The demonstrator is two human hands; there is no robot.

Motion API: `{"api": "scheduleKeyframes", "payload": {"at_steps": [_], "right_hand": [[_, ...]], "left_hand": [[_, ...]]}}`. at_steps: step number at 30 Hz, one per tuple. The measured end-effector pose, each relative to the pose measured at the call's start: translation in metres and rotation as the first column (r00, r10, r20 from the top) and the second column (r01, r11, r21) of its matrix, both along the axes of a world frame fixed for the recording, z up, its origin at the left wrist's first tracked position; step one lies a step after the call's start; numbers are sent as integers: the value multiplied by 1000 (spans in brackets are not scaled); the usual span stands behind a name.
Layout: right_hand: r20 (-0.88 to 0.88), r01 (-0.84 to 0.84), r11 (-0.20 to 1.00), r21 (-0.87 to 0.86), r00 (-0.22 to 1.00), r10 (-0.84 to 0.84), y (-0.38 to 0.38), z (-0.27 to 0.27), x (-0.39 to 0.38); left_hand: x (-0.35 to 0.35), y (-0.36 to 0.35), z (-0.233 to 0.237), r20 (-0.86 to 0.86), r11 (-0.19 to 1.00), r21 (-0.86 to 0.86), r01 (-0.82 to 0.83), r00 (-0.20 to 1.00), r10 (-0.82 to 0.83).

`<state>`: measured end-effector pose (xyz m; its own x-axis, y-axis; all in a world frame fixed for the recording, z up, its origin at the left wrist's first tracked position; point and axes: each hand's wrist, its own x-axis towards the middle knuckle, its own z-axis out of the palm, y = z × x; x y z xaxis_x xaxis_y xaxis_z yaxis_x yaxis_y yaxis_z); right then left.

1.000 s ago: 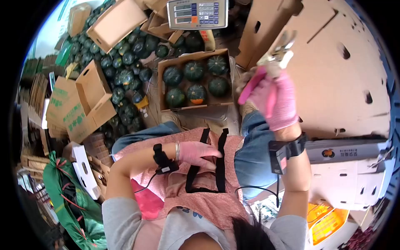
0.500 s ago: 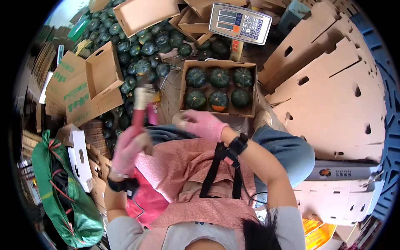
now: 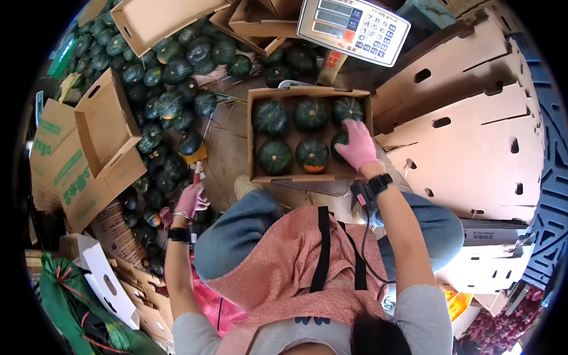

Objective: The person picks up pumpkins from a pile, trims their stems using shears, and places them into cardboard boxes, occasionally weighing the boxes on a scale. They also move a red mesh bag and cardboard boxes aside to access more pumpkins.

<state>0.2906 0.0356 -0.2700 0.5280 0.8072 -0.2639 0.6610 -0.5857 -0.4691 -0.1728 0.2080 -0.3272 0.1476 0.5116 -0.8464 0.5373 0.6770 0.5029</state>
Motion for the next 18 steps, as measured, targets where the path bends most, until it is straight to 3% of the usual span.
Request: {"api": "scheduleKeyframes", "payload": {"at_steps": [2, 3, 4, 6, 8, 11, 13, 15, 16, 17, 18], "right_hand": [[122, -243, 963, 115, 966, 229, 43, -5, -4], [117, -302, 950, 80, 949, 292, 64, -5, -6], [108, -359, 933, 8, 928, 356, 86, -16, -7], [92, -415, 907, -69, 903, 420, 115, -25, -17], [56, -452, 780, -433, 850, 523, 139, -16, -28], [108, -449, 739, -503, 815, 569, 145, -14, -37], [23, -435, 822, -368, 879, 475, 137, -11, -35], [-195, -338, 941, 19, 922, 335, 107, -14, -25], [-594, -180, 980, 80, 781, 192, 91, -6, -26], [-883, -7, 998, 61, 466, 57, 73, 4, -27], [-969, 90, 995, 46, 248, 22, 57, 13, -30]], "left_hand": [[8, -4, -38, -29, 995, 67, 75, 997, -73], [12, -3, -50, -331, 856, 310, 413, 891, -310], [16, 0, -57, -645, 560, 405, 723, 660, -386], [25, 9, -66, -668, 581, 333, 743, 621, -411], [32, 15, -84, -705, 584, 275, 764, 573, -418], [39, 10, -100, -647, 687, 295, 664, 668, -367], [38, 11, -113, -631, 724, 292, 626, 694, -346], [36, 3, -117, -594, 772, 312, 553, 748, -296], [29, 5, -126, -548, 748, 401, 529, 793, -267], [23, 2, -133, -553, 753, 394, 527, 790, -263], [26, 5, -124, -511, 769, 392, 504, 815, -274]]}}
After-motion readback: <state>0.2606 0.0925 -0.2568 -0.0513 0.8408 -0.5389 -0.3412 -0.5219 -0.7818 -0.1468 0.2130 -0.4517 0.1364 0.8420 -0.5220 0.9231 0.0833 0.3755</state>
